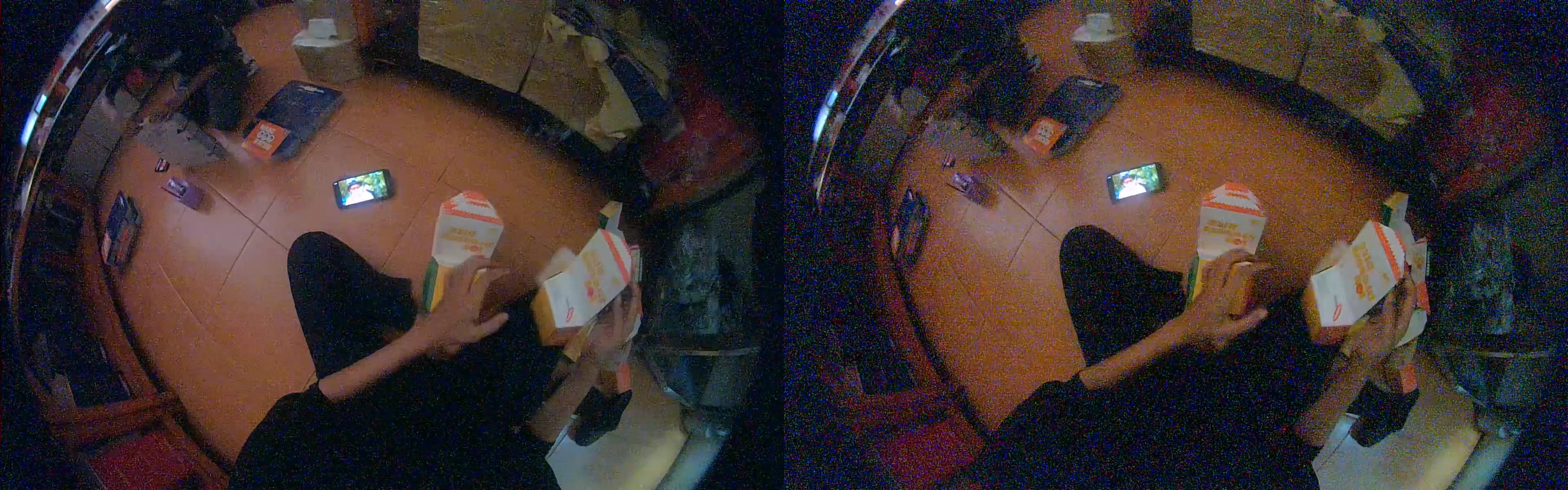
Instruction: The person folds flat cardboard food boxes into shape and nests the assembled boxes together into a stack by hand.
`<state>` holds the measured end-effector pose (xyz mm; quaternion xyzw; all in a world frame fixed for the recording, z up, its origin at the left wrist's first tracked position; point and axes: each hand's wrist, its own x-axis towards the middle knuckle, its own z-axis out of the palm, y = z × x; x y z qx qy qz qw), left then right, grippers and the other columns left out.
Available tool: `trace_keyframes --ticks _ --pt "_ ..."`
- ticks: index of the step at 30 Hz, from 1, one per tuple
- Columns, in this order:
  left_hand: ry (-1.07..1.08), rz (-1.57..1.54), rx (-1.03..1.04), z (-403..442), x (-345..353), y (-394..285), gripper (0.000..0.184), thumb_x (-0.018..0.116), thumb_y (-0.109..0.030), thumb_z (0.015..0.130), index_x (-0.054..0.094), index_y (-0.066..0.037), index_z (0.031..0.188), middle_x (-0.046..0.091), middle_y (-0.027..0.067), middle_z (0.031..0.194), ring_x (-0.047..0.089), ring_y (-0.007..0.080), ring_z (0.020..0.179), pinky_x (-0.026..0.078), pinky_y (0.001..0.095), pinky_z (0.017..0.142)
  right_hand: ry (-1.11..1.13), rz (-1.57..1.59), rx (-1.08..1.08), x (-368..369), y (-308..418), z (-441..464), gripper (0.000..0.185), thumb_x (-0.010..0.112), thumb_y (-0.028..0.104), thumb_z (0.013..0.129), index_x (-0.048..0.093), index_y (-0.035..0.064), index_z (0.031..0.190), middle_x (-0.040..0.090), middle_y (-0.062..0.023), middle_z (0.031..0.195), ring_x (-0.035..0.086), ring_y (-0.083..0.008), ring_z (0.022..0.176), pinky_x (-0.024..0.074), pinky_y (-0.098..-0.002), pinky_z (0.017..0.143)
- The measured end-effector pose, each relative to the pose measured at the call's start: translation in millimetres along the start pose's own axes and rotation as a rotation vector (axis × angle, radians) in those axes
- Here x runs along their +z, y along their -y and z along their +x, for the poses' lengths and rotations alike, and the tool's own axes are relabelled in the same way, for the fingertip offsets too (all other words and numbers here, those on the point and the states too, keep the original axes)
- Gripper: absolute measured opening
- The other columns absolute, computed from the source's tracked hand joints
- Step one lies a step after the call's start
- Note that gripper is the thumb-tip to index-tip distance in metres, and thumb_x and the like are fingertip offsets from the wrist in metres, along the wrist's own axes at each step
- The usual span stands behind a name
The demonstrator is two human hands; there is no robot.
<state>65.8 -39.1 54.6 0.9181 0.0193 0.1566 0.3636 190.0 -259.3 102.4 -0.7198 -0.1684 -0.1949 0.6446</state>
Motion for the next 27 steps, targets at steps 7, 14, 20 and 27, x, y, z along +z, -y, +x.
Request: trace_keyframes --ticks 7,14,20,27 --pt "0.284 -0.653 0.106 9 -11 -7 0.106 0.080 -0.038 0.059 0.017 -0.005 0.137 0.025 0.0181 0.137 0.024 0.0308 0.128 0.020 0.0408 0.107 -0.009 0.875 0.731 14 -15 -8 0.035 0.045 0.014 0.085 0.050 -0.0008 0.116 0.055 -0.0154 0.114 0.054 -0.0288 0.104 0.0448 -0.0422 0.088" --pt "0.274 -0.770 -0.106 -3 -11 -10 0.096 0.080 -0.031 0.063 0.023 -0.004 0.136 0.034 0.0173 0.133 0.030 0.0284 0.126 0.024 0.0395 0.105 0.077 0.494 0.671 22 -35 -24 0.032 0.045 0.019 0.089 0.050 -0.0002 0.114 0.056 -0.0135 0.109 0.056 -0.0227 0.099 0.0460 -0.0355 0.085" --pt "0.018 -1.259 -0.459 0 -19 -12 0.066 0.070 -0.011 0.076 0.031 -0.003 0.128 0.044 0.0134 0.122 0.047 0.0243 0.111 0.043 0.0346 0.091 0.480 0.353 0.604 56 8 -34 0.061 0.049 0.041 0.087 0.032 0.0045 0.133 0.046 -0.0118 0.125 0.042 -0.0244 0.118 0.0310 -0.0361 0.101" --pt "-0.269 -0.866 -0.490 -16 -20 21 0.059 0.067 -0.018 0.079 0.035 0.000 0.125 0.050 0.0178 0.110 0.052 0.0255 0.101 0.045 0.0365 0.087 0.616 0.182 0.436 100 12 -61 0.073 0.068 0.033 0.077 0.030 0.0004 0.131 0.038 -0.0139 0.130 0.035 -0.0270 0.123 0.0251 -0.0382 0.105"
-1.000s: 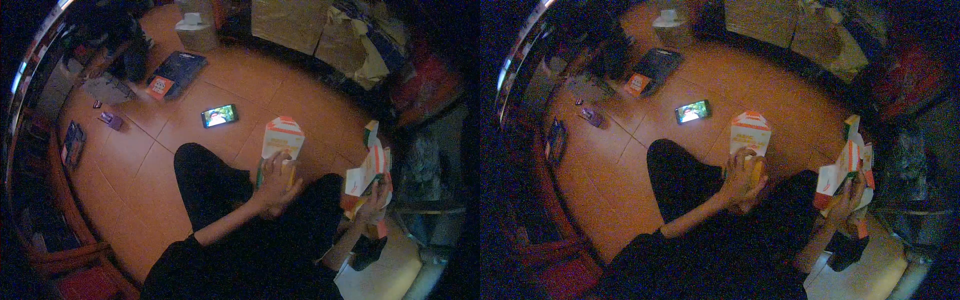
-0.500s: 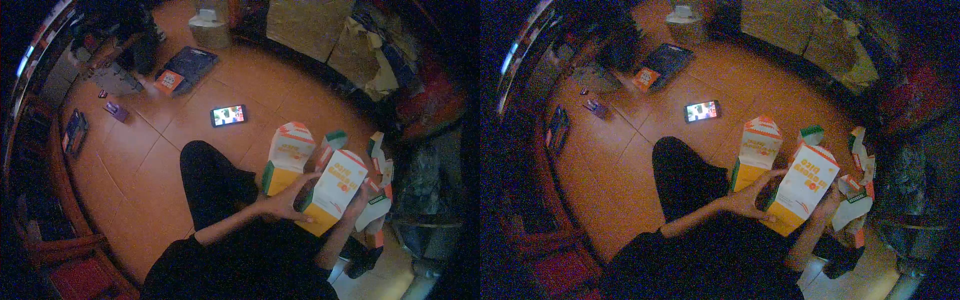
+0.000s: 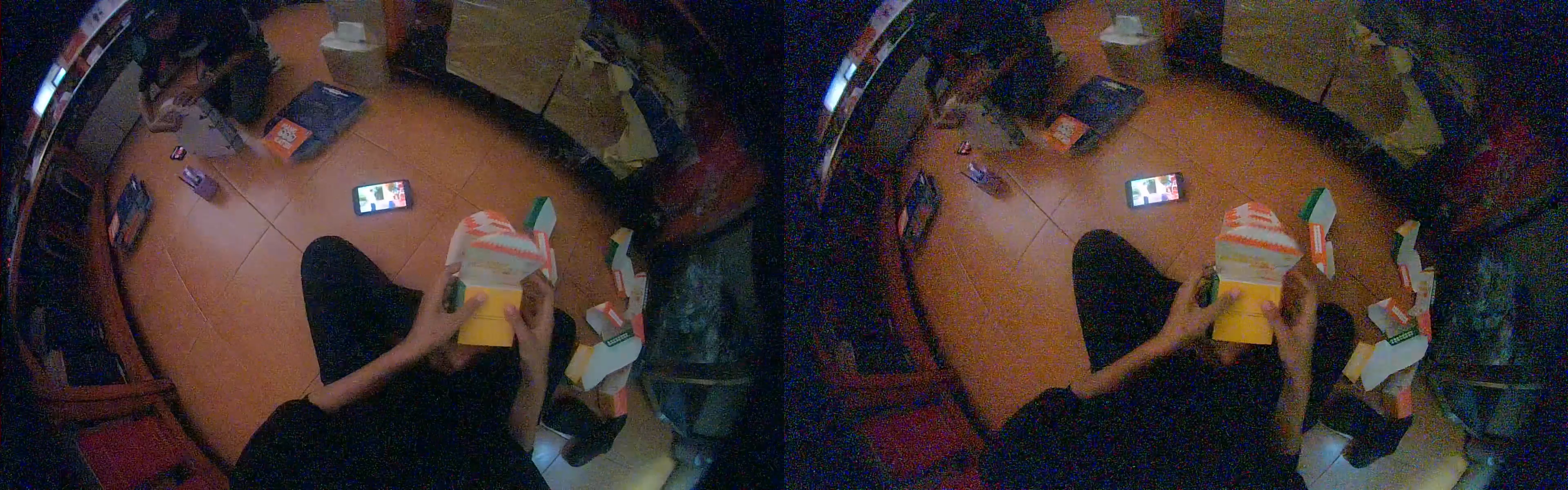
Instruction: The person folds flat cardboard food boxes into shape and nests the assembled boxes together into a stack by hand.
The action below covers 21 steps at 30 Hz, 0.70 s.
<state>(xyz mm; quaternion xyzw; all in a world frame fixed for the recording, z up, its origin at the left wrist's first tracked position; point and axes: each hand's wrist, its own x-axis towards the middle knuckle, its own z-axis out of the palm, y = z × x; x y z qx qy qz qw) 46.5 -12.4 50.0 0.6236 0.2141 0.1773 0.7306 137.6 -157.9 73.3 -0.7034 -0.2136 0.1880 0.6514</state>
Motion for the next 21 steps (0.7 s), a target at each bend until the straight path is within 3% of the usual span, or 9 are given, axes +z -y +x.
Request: trace_keyframes --ticks 1,6,8,11,13,14,15,19,21 --pt "0.000 0.002 0.005 1 -5 11 0.059 0.067 -0.018 0.079 0.035 0.000 0.125 0.050 0.0178 0.110 0.052 0.0255 0.101 0.045 0.0365 0.087 -0.024 0.091 -0.007 4 -18 2 0.071 0.071 0.022 0.075 0.031 -0.0004 0.129 0.038 -0.0155 0.129 0.036 -0.0294 0.121 0.0259 -0.0394 0.104" --pt "-0.085 0.593 0.292 24 -21 63 0.060 0.065 -0.029 0.079 0.037 0.000 0.124 0.046 0.0229 0.109 0.047 0.0354 0.100 0.039 0.0435 0.087 -0.055 -0.299 0.023 13 -61 18 0.064 0.065 0.025 0.079 0.032 -0.0029 0.126 0.040 -0.0206 0.127 0.038 -0.0329 0.119 0.0291 -0.0416 0.101" --pt "-0.083 0.573 0.276 31 -17 70 0.059 0.062 -0.032 0.081 0.037 -0.001 0.124 0.046 0.0227 0.109 0.045 0.0367 0.101 0.037 0.0459 0.089 -0.065 -0.688 -0.233 13 -85 30 0.058 0.060 0.026 0.083 0.033 -0.0044 0.125 0.038 -0.0250 0.127 0.036 -0.0376 0.119 0.0275 -0.0433 0.102" --pt "-0.104 0.691 0.170 34 -11 84 0.060 0.055 -0.040 0.083 0.036 -0.001 0.125 0.045 0.0232 0.111 0.041 0.0395 0.104 0.032 0.0506 0.091 -0.052 -0.768 -0.055 14 -99 27 0.052 0.053 0.026 0.086 0.035 -0.0057 0.124 0.035 -0.0284 0.130 0.032 -0.0421 0.121 0.0255 -0.0448 0.103" --pt "-0.139 0.850 -0.038 48 -6 94 0.066 0.049 -0.049 0.083 0.035 -0.002 0.126 0.044 0.0248 0.113 0.039 0.0416 0.107 0.030 0.0541 0.091 -0.047 -0.712 -0.101 21 -97 38 0.050 0.042 0.034 0.091 0.037 -0.0035 0.124 0.043 -0.0259 0.122 0.039 -0.0415 0.113 0.0332 -0.0428 0.094" --pt "-0.155 0.879 -0.176 55 0 103 0.069 0.048 -0.053 0.082 0.033 -0.003 0.127 0.043 0.0258 0.114 0.038 0.0424 0.108 0.030 0.0553 0.090 -0.021 -0.635 0.016 20 -106 46 0.049 0.043 0.033 0.091 0.038 -0.0034 0.123 0.044 -0.0256 0.121 0.040 -0.0416 0.111 0.0335 -0.0431 0.093" --pt "-0.200 0.890 -0.175 66 2 124 0.069 0.048 -0.053 0.082 0.033 -0.003 0.127 0.043 0.0258 0.114 0.038 0.0424 0.108 0.030 0.0553 0.090 0.002 -0.564 0.136 14 -115 54 0.048 0.043 0.033 0.091 0.039 -0.0033 0.122 0.044 -0.0253 0.121 0.041 -0.0417 0.110 0.0338 -0.0434 0.092" --pt "-0.141 0.629 -0.147 84 0 149 0.071 0.045 -0.056 0.082 0.030 -0.005 0.129 0.039 0.0266 0.118 0.035 0.0438 0.114 0.031 0.0575 0.091 -0.023 -0.612 -0.007 3 -155 71 0.046 0.045 0.034 0.090 0.042 -0.0021 0.118 0.048 -0.0228 0.114 0.044 -0.0408 0.104 0.0339 -0.0448 0.091" --pt "-0.126 0.513 -0.143 85 -1 119 0.071 0.044 -0.057 0.083 0.028 -0.006 0.130 0.036 0.0262 0.121 0.033 0.0442 0.117 0.030 0.0586 0.092 -0.438 -0.219 -0.057 16 -113 58 0.042 0.050 0.033 0.087 0.044 0.0002 0.113 0.050 -0.0192 0.105 0.048 -0.0372 0.099 0.0359 -0.0428 0.088"
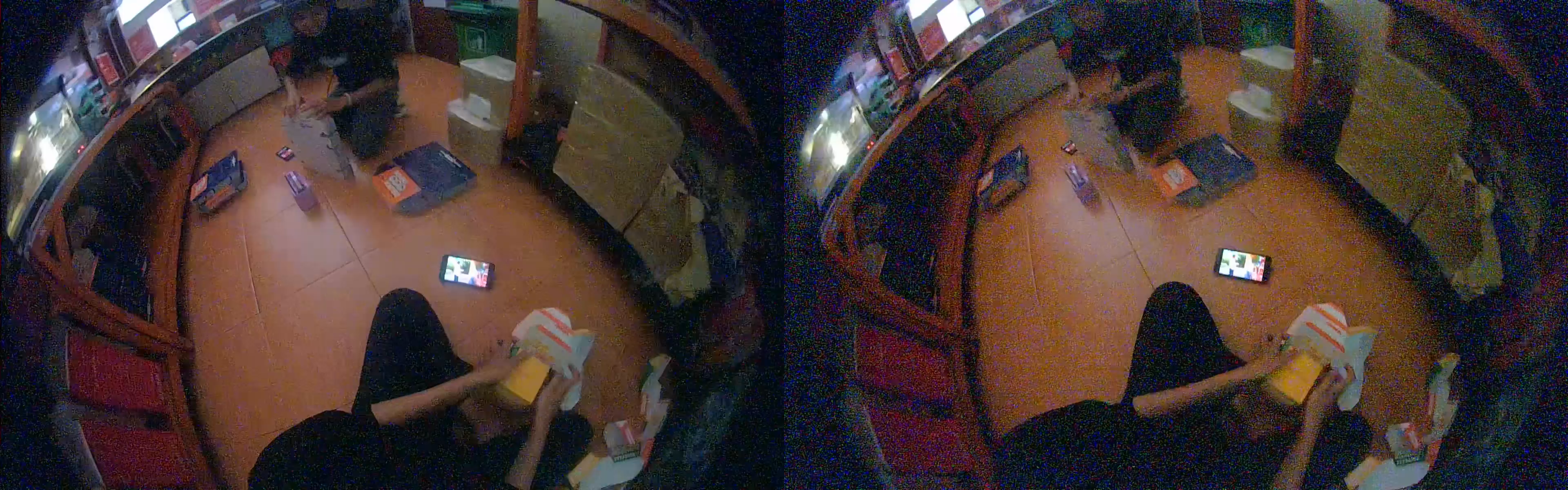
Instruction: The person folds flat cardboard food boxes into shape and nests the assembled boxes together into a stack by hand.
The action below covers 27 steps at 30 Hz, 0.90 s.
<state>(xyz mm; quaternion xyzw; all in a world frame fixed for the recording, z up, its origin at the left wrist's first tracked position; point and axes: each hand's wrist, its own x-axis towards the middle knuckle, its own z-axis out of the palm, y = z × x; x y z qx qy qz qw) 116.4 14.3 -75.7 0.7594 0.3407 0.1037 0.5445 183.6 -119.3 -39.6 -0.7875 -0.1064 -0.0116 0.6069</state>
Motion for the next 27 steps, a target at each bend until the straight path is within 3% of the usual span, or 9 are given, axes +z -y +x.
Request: trace_keyframes --ticks 3,7,9,11,16,20,23,25,27 --pt "0.181 0.160 -0.131 -18 -28 -35 0.072 0.043 -0.056 0.084 0.026 -0.004 0.130 0.033 0.0245 0.126 0.029 0.0441 0.121 0.027 0.0578 0.095 0.044 -0.527 -0.131 -29 -32 16 0.039 0.054 0.029 0.084 0.045 0.0025 0.111 0.050 -0.0157 0.100 0.049 -0.0326 0.096 0.0374 -0.0410 0.086" --pt "-0.260 0.296 0.145 -11 6 -4 0.066 0.048 -0.048 0.084 0.030 -0.001 0.127 0.035 0.0235 0.124 0.031 0.0427 0.118 0.030 0.0543 0.095 0.372 -0.967 -0.268 -29 -122 34 0.048 0.059 0.026 0.078 0.045 0.0089 0.121 0.049 -0.0176 0.116 0.048 -0.0344 0.105 0.0410 -0.0427 0.087" --pt "-0.432 0.616 0.215 -11 2 -13 0.062 0.052 -0.044 0.083 0.033 0.000 0.124 0.037 0.0235 0.123 0.032 0.0425 0.117 0.031 0.0520 0.095 0.360 -0.980 -0.082 -18 -160 42 0.049 0.059 0.027 0.078 0.046 0.0104 0.122 0.044 -0.0188 0.123 0.049 -0.0345 0.107 0.0425 -0.0426 0.086" --pt "-0.085 0.354 0.266 -32 -39 -59 0.053 0.055 -0.034 0.080 0.041 0.001 0.118 0.039 0.0235 0.122 0.035 0.0416 0.115 0.031 0.0484 0.097 0.353 -0.985 0.111 -12 -156 42 0.049 0.059 0.028 0.078 0.046 0.0118 0.123 0.039 -0.0199 0.131 0.049 -0.0346 0.109 0.0440 -0.0425 0.085" --pt "-0.123 0.574 0.809 -19 -14 -11 0.041 0.054 -0.027 0.080 0.048 0.000 0.111 0.043 0.0198 0.120 0.040 0.0380 0.112 0.035 0.0451 0.094 0.177 -0.787 -0.165 -26 -160 36 0.044 0.056 0.035 0.082 0.053 0.0037 0.113 0.050 -0.0211 0.121 0.055 -0.0335 0.099 0.0451 -0.0411 0.082" --pt "-0.046 0.561 0.605 -54 -43 -60 0.039 0.053 -0.027 0.082 0.048 -0.002 0.112 0.046 0.0149 0.118 0.040 0.0344 0.112 0.036 0.0445 0.091 0.146 -0.774 -0.009 -48 -88 56 0.045 0.056 0.037 0.084 0.052 -0.0006 0.108 0.058 -0.0189 0.105 0.056 -0.0309 0.094 0.0451 -0.0380 0.080" --pt "-0.181 0.502 0.555 -68 -39 -69 0.040 0.048 -0.038 0.086 0.051 -0.012 0.115 0.049 0.0094 0.120 0.042 0.0323 0.112 0.030 0.0528 0.093 -0.140 -0.476 -0.263 -79 4 36 0.036 0.058 0.031 0.085 0.053 -0.0009 0.102 0.057 -0.0154 0.098 0.056 -0.0255 0.090 0.0442 -0.0330 0.079" --pt "-0.214 0.521 0.634 -71 -35 -67 0.039 0.050 -0.034 0.085 0.050 -0.010 0.116 0.047 0.0113 0.121 0.040 0.0330 0.114 0.031 0.0501 0.093 0.152 -0.049 -0.129 -112 63 29 0.042 0.059 0.030 0.085 0.050 -0.0010 0.111 0.059 -0.0170 0.100 0.056 -0.0280 0.094 0.0436 -0.0358 0.083" --pt "-0.257 0.531 0.726 -73 -26 -66 0.040 0.052 -0.029 0.084 0.048 -0.008 0.117 0.044 0.0131 0.121 0.038 0.0337 0.116 0.032 0.0474 0.093 0.166 -0.348 -0.257 -154 83 25 0.022 0.057 0.018 0.086 0.053 0.0003 0.099 0.057 -0.0090 0.098 0.054 -0.0182 0.089 0.0416 -0.0289 0.082"
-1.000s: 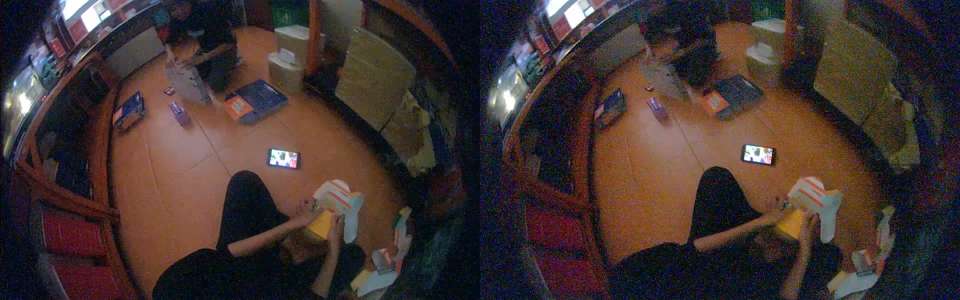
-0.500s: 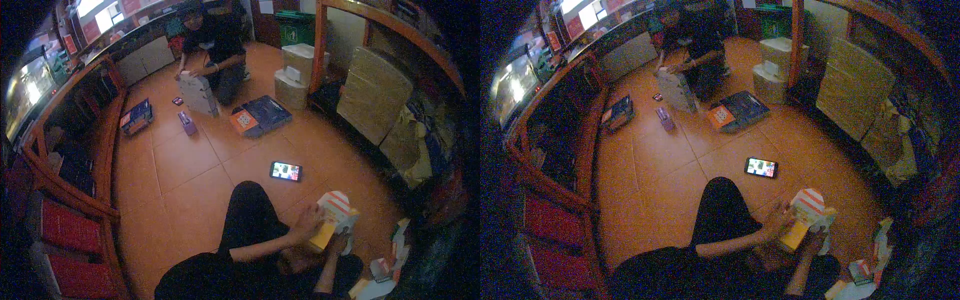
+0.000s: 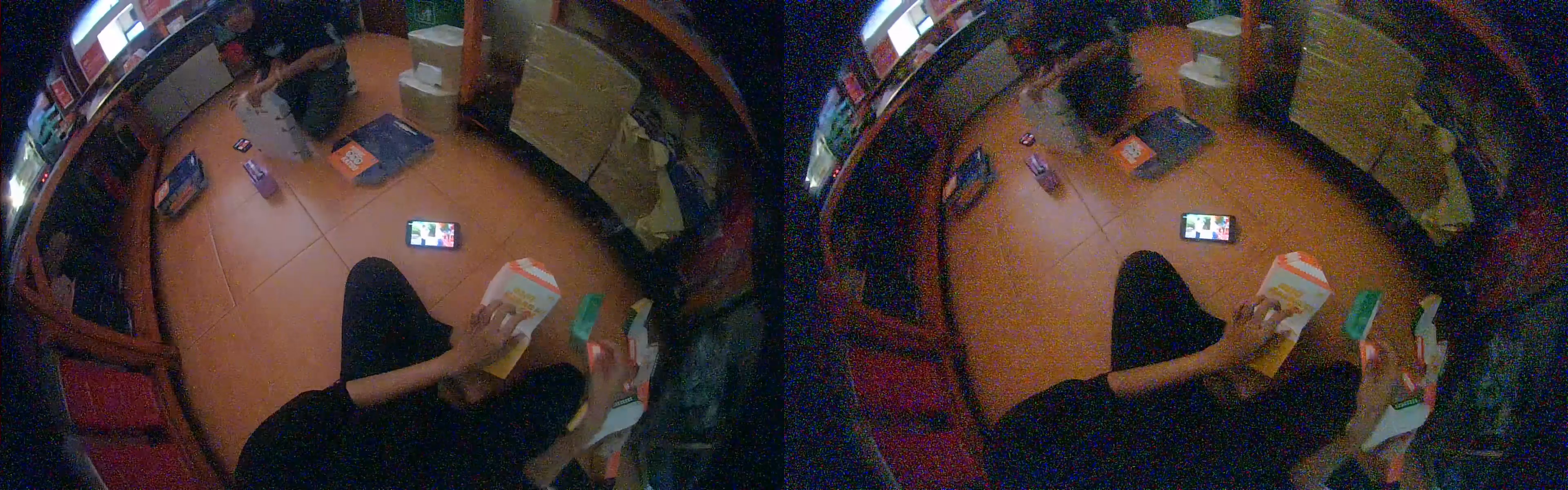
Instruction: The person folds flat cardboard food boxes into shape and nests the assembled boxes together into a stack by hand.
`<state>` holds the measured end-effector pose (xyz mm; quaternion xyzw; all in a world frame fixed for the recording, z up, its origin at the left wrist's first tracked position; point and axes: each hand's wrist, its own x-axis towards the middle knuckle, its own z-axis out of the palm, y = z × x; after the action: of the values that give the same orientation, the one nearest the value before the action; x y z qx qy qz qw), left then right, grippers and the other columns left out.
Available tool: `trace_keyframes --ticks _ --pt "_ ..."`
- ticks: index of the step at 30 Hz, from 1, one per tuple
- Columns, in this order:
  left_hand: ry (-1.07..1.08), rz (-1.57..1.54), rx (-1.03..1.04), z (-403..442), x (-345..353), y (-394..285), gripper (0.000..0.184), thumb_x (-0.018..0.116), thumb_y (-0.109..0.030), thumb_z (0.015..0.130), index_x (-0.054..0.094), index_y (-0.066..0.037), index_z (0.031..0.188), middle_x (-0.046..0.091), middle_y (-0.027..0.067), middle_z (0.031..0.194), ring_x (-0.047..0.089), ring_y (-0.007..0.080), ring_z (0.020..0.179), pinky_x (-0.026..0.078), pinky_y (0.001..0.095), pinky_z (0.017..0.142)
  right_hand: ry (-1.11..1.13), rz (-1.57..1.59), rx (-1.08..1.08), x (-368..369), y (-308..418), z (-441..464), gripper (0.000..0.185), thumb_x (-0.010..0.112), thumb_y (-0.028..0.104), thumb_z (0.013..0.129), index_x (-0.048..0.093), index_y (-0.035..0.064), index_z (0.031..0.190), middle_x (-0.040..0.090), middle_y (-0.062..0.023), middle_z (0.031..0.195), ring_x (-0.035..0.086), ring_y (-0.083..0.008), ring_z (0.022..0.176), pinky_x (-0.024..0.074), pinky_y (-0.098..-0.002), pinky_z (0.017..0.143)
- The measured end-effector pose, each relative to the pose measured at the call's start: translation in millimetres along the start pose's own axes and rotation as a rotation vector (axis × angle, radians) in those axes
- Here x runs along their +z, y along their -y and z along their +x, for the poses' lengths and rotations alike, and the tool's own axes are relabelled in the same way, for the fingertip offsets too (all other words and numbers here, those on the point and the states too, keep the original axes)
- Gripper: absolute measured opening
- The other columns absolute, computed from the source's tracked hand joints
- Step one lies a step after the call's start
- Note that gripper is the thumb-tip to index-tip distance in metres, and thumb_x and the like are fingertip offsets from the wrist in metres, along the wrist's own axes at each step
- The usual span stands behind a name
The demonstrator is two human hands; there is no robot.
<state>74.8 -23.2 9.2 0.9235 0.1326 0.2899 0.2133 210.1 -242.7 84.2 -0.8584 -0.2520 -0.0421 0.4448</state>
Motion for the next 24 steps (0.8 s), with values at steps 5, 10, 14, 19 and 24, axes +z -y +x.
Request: trace_keyframes --ticks 5,10,14,19,24 --pt "0.306 -0.720 0.475 18 -51 -51 0.087 0.067 -0.039 0.068 0.024 -0.012 0.138 0.041 0.0185 0.125 0.038 0.0380 0.114 0.029 0.0525 0.095 0.722 -0.237 0.240 -76 120 -15 0.025 0.065 0.020 0.077 0.058 0.0054 0.096 0.061 -0.0121 0.084 0.057 -0.0242 0.080 0.0476 -0.0351 0.071" --pt "0.860 -0.846 0.462 -12 -41 -95 0.095 0.068 -0.030 0.070 0.010 -0.009 0.142 0.043 0.0223 0.122 0.042 0.0398 0.111 0.031 0.0471 0.096 0.827 -0.109 0.088 -89 121 -29 0.050 0.080 0.023 0.061 0.057 0.0031 0.100 0.063 -0.0083 0.087 0.061 -0.0189 0.079 0.0491 -0.0308 0.074" --pt "0.751 -0.867 0.451 -33 -27 -90 0.086 0.069 -0.020 0.072 0.017 -0.007 0.139 0.040 0.0211 0.126 0.040 0.0380 0.117 0.030 0.0467 0.100 0.722 -0.164 0.414 -98 132 -23 0.056 0.078 0.035 0.063 0.057 0.0015 0.102 0.059 -0.0126 0.100 0.058 -0.0219 0.092 0.0467 -0.0381 0.082" --pt "0.573 -1.231 -0.024 -13 -67 -84 0.081 0.073 -0.033 0.072 0.028 -0.005 0.133 0.044 0.0170 0.124 0.041 0.0294 0.118 0.034 0.0406 0.099 -0.117 0.429 -0.164 -60 135 -21 0.053 0.069 0.041 0.072 0.055 0.0029 0.106 0.053 -0.0129 0.107 0.049 -0.0247 0.105 0.0390 -0.0373 0.092" --pt "0.197 -1.162 -0.233 -26 -70 -69 0.073 0.071 -0.028 0.073 0.032 -0.003 0.129 0.044 0.0147 0.121 0.041 0.0280 0.115 0.033 0.0398 0.098 0.537 0.038 0.238 -22 63 -59 0.050 0.067 0.031 0.078 0.051 0.0053 0.117 0.046 -0.0177 0.125 0.047 -0.0342 0.110 0.0373 -0.0483 0.095"
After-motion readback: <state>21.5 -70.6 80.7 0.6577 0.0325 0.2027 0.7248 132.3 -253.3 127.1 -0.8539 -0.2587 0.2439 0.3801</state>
